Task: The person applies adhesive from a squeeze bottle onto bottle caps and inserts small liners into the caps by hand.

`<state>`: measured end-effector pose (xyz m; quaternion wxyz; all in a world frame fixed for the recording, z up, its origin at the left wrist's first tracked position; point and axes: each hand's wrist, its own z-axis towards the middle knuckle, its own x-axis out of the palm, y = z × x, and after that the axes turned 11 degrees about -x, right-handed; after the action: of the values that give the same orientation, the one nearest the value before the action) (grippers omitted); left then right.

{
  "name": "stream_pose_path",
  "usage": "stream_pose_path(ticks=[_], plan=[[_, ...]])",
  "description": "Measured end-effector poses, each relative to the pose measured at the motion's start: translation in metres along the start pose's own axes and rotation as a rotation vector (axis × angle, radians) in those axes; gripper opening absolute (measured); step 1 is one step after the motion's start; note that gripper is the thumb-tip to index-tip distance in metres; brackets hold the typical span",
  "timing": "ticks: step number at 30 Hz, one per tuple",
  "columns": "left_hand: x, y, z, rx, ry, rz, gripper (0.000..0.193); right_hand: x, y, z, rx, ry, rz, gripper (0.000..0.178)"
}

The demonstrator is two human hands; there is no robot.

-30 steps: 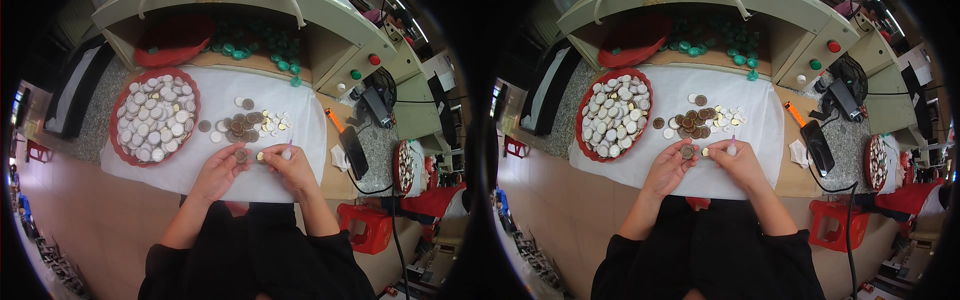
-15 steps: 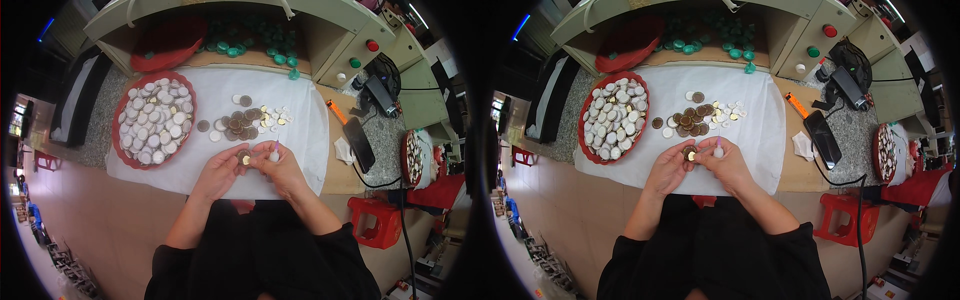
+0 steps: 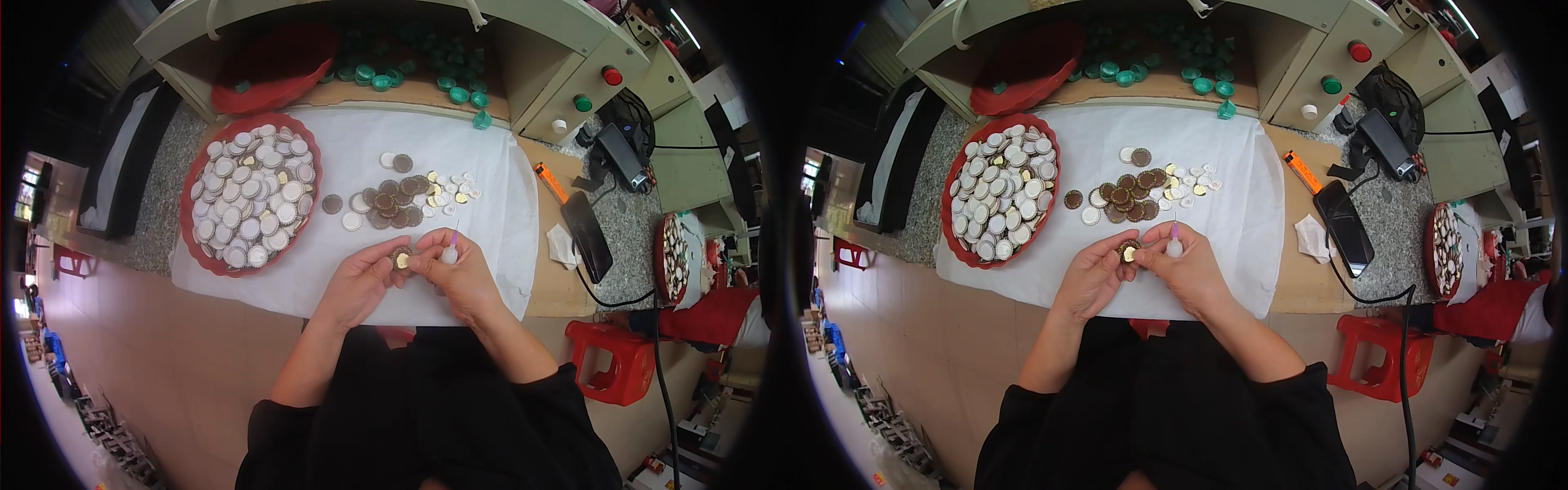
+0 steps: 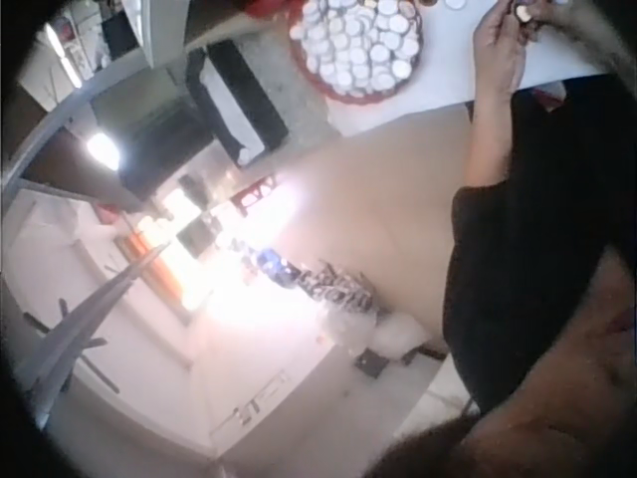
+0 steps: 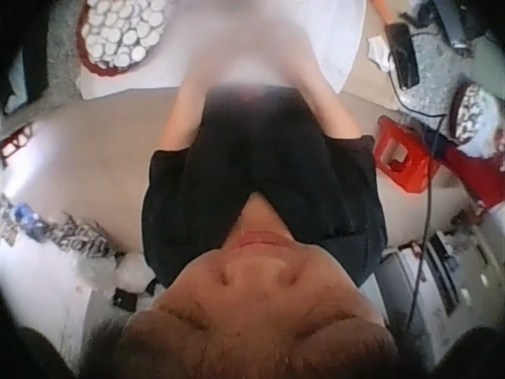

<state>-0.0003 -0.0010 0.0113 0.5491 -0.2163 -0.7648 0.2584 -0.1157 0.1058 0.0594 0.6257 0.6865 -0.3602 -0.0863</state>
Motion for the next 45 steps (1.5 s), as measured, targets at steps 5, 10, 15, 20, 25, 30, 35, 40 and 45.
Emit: stream_pose_path(ticks=[5,10,15,20,25,30,35,40,45], plan=[[-0.001,0.001,0.001,0.009,0.010,0.006,0.038,-0.001,-0.003,0.001,0.004,-0.018,0.009,0.016],[-0.002,0.001,0.001,0.007,0.001,0.000,0.038,0.001,-0.002,0.001,0.013,-0.036,0.005,0.015],[-0.003,0.001,0.000,0.008,0.015,-0.002,0.032,0.001,-0.004,0.001,0.022,-0.067,0.012,0.014],[-0.004,0.001,0.001,-0.001,0.030,-0.002,0.032,0.001,-0.004,0.000,-0.007,-0.061,0.055,0.014],[-0.004,0.003,-0.001,0.002,0.018,-0.003,0.032,0.000,-0.008,0.002,0.027,-0.084,0.007,0.014],[-0.003,0.004,0.001,0.015,-0.034,0.055,0.031,0.004,-0.003,0.005,0.067,-0.110,-0.037,0.017],[0.001,0.005,0.001,0.065,-0.083,0.158,0.031,0.005,0.001,0.009,0.085,-0.081,-0.079,0.023],[0.001,0.007,-0.001,0.082,-0.107,0.171,0.031,0.010,0.004,0.006,0.067,-0.071,-0.066,0.024],[-0.001,0.013,-0.001,0.145,-0.156,0.272,0.033,0.010,0.007,0.007,0.097,-0.053,-0.103,0.021]])
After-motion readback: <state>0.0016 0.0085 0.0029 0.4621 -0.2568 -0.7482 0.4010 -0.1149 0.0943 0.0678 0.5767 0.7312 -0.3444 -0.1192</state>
